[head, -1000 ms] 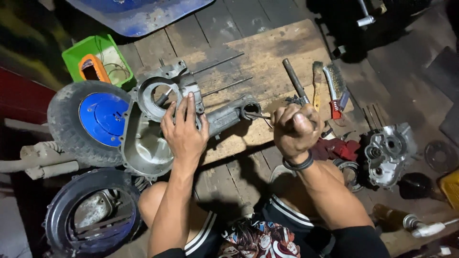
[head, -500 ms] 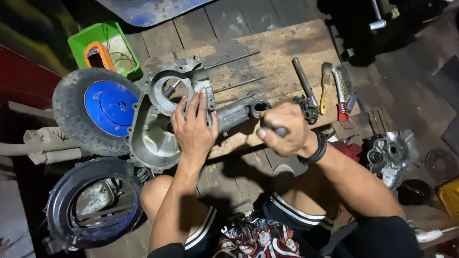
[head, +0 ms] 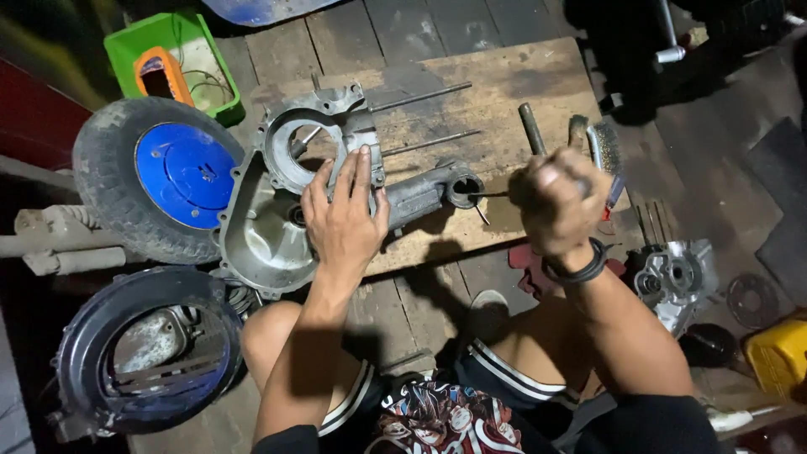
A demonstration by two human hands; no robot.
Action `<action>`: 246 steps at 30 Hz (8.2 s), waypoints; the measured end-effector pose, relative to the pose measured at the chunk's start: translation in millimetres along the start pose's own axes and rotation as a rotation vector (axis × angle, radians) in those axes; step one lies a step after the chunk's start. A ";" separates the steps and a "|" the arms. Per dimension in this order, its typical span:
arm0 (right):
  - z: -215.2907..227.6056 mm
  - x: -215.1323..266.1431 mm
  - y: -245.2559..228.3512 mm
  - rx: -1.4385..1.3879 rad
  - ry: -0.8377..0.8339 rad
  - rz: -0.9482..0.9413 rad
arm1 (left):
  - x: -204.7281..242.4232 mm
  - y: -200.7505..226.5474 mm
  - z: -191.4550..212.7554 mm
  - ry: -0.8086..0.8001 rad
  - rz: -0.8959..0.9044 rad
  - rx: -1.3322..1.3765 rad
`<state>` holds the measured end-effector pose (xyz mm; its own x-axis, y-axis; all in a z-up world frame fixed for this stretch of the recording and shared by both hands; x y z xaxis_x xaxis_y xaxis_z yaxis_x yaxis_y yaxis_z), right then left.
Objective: The person cleans the inside of a metal engine casing using a small metal tool. They scrape the interior surfaces and then use a hammer to tap the tool inside the casing to dislodge debris.
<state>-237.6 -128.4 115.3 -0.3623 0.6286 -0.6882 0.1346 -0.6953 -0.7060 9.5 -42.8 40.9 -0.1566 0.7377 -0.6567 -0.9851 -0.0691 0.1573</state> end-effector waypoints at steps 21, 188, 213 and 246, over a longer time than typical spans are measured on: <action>-9.6 98.6 -15.3 -0.407 0.706 -0.010 | -17.5 -11.3 -15.7 -0.195 0.093 0.068; 1.3 44.1 -20.0 0.921 -0.289 -0.385 | 13.4 9.3 6.6 0.037 -0.030 -0.031; -22.0 -13.7 -10.0 1.165 -0.588 -0.484 | 3.9 5.7 7.7 0.122 -0.021 0.031; -22.5 -1.6 14.1 0.216 -0.323 -0.384 | 1.6 -0.6 -4.9 0.046 0.012 0.069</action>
<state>-214.3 -131.4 102.7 -0.6172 0.7363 -0.2772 -0.2435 -0.5138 -0.8226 9.5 -44.9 36.2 -0.1726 0.7057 -0.6872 -0.9762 -0.0297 0.2146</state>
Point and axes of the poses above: each hand's wrist, its own x-axis away from the middle knuckle, its own z-axis out of the back of the hand, y = z × x, the point moved 6 cm from there along -x, towards the middle knuckle, and after that the axes turned 2 degrees about -y, right-handed, at the moved point
